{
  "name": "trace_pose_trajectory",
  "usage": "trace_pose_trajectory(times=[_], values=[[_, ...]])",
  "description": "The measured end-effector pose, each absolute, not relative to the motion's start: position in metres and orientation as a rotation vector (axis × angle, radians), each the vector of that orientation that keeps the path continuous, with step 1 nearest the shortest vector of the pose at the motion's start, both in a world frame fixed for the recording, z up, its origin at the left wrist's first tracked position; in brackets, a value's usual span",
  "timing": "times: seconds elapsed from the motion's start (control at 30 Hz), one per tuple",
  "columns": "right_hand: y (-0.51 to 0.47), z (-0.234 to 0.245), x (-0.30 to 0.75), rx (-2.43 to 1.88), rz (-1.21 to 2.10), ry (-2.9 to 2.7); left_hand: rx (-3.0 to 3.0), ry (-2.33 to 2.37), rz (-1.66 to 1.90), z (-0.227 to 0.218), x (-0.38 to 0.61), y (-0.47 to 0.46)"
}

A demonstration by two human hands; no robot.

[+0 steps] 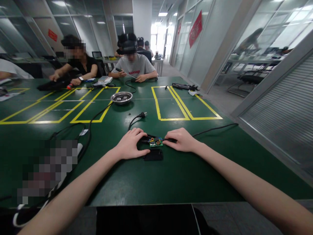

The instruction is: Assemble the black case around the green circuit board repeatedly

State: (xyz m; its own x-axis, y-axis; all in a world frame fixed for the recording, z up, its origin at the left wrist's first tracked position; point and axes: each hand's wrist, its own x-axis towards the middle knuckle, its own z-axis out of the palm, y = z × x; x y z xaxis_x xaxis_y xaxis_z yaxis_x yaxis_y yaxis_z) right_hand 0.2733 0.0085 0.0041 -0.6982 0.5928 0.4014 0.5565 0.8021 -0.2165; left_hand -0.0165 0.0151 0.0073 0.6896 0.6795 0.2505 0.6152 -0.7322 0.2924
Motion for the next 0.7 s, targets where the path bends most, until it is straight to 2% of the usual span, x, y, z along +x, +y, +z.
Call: trace_pose_trajectory(times=[0.3, 0.7], values=[[0.002, 0.005, 0.262, -0.836, -0.004, -2.481, 2.737, 1.026, 0.507, 0.006, -0.019, 0.017], [0.007, 0.0, 0.257, -0.953, 0.107, -2.647, 2.756, 1.114, 0.497, 0.005, -0.015, 0.015]])
